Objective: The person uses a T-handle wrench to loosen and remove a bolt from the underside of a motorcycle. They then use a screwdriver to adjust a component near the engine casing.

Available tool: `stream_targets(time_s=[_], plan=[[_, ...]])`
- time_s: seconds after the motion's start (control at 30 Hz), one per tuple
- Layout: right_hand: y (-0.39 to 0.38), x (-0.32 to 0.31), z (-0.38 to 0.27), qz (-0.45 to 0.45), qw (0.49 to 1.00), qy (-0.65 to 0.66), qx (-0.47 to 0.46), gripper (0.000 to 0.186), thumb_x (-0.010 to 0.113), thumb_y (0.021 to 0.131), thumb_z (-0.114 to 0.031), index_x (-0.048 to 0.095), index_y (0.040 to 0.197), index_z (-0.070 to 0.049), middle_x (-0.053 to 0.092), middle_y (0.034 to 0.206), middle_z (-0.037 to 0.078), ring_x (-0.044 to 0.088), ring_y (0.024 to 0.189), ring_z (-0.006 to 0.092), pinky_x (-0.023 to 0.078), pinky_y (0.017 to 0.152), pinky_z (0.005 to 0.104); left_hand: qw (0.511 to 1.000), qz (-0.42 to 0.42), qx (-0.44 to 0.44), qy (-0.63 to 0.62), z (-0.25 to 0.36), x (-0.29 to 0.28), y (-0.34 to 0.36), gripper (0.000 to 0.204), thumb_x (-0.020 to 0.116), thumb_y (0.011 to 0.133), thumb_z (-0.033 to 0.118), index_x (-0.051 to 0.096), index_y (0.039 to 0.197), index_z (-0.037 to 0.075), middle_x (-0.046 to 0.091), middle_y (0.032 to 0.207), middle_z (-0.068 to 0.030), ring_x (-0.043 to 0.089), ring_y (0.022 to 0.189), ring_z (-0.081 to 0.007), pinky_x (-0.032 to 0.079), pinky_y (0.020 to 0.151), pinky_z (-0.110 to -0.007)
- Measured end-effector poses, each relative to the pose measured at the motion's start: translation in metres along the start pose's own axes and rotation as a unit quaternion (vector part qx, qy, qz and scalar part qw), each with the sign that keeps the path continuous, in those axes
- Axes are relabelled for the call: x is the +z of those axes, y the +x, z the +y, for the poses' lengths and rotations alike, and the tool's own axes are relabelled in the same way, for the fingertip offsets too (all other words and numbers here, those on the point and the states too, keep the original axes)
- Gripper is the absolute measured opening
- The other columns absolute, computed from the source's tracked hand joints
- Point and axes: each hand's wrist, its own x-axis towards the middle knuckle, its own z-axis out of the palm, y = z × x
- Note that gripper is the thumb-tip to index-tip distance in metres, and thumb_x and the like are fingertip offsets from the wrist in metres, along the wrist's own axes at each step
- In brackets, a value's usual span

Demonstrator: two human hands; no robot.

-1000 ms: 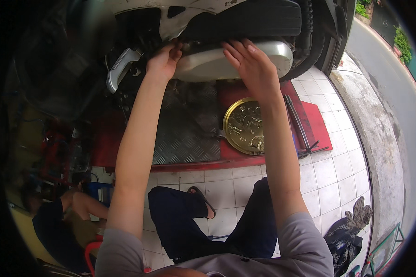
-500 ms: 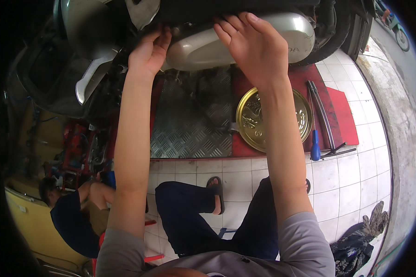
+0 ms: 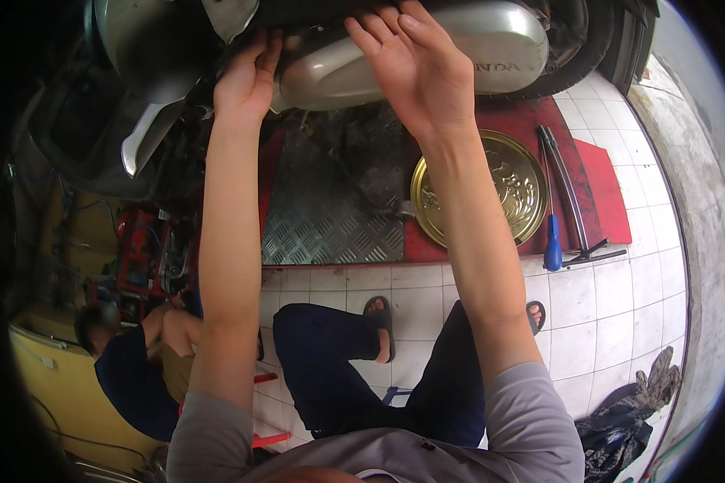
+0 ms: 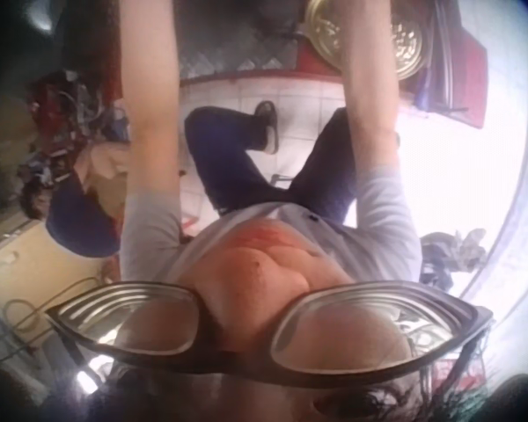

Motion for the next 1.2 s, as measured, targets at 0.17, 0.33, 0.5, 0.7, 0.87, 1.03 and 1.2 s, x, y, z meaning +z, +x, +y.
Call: stream_targets(time_s=[0.17,0.33,0.5,0.7,0.87,1.03,1.2], plan=[[-0.002,-0.016,-0.01,-0.001,1.0,-0.009,0.021,0.034,0.055,0.085,-0.016,0.039,0.103,0.009,0.037,0.112,0.023,0.033,0.127,0.0389,0.014,0.12,0.0514,0.99,0.028,0.115,0.083,-0.004,0.008,-0.013,0.025,0.065,0.08,-0.011,0.057,0.103,-0.008,0.064,0.101,-0.0152,0.068,0.088,-0.0282,0.06,0.083,-0.037],[-0.001,-0.02,-0.004,-0.012,1.0,0.006,0.017,0.035,0.055,0.084,-0.016,0.039,0.104,0.009,0.038,0.113,0.024,0.033,0.127,0.0395,0.014,0.119,0.0521,0.975,0.055,0.202,0.068,-0.016,0.01,-0.02,0.016,0.071,0.077,-0.007,0.06,0.085,-0.015,0.067,0.087,-0.0174,0.069,0.072,-0.0264,0.061,0.067,-0.034],[-0.001,-0.021,-0.003,-0.009,1.0,0.003,0.014,0.036,0.055,0.084,-0.017,0.039,0.104,0.008,0.038,0.113,0.024,0.033,0.128,0.0401,0.014,0.119,0.0526,0.98,0.093,0.158,0.079,-0.015,0.023,-0.027,0.016,0.07,0.078,-0.006,0.059,0.086,-0.016,0.066,0.085,-0.017,0.068,0.067,-0.0252,0.061,0.064,-0.034],[-0.001,-0.02,-0.006,-0.005,1.0,-0.009,0.022,0.034,0.054,0.086,-0.018,0.041,0.105,0.007,0.04,0.114,0.023,0.034,0.128,0.0394,0.016,0.118,0.0534,0.97,0.096,0.192,0.115,-0.021,0.023,-0.023,0.018,0.071,0.078,-0.003,0.061,0.086,-0.016,0.067,0.085,-0.0174,0.066,0.065,-0.0223,0.06,0.061,-0.032],[-0.004,-0.018,-0.008,0.004,0.999,0.007,0.048,0.032,0.053,0.088,-0.019,0.044,0.106,0.006,0.041,0.12,0.024,0.033,0.129,0.0397,0.017,0.117,0.0537,0.961,0.081,0.233,0.122,-0.027,0.01,-0.016,0.017,0.074,0.077,-0.001,0.065,0.082,-0.014,0.069,0.079,-0.014,0.065,0.066,-0.0182,0.057,0.06,-0.03],[0.0,-0.018,-0.011,-0.027,0.997,0.046,0.063,0.017,0.059,0.086,-0.015,0.05,0.097,-0.004,0.052,0.108,0.013,0.045,0.118,0.0267,0.03,0.111,0.0398,0.956,0.105,0.24,0.131,-0.022,0.014,-0.017,0.015,0.074,0.077,0.0,0.066,0.081,-0.012,0.069,0.075,-0.0123,0.065,0.065,-0.0161,0.054,0.059,-0.029],[0.0,-0.013,-0.012,-0.004,0.998,0.039,0.058,0.014,0.059,0.087,-0.016,0.05,0.092,-0.006,0.053,0.106,0.012,0.047,0.113,0.0261,0.032,0.109,0.0393,0.969,0.081,0.201,0.115,-0.017,0.012,-0.02,0.014,0.074,0.077,-0.002,0.066,0.081,-0.013,0.069,0.076,-0.0137,0.065,0.062,-0.0171,0.054,0.058,-0.028]])
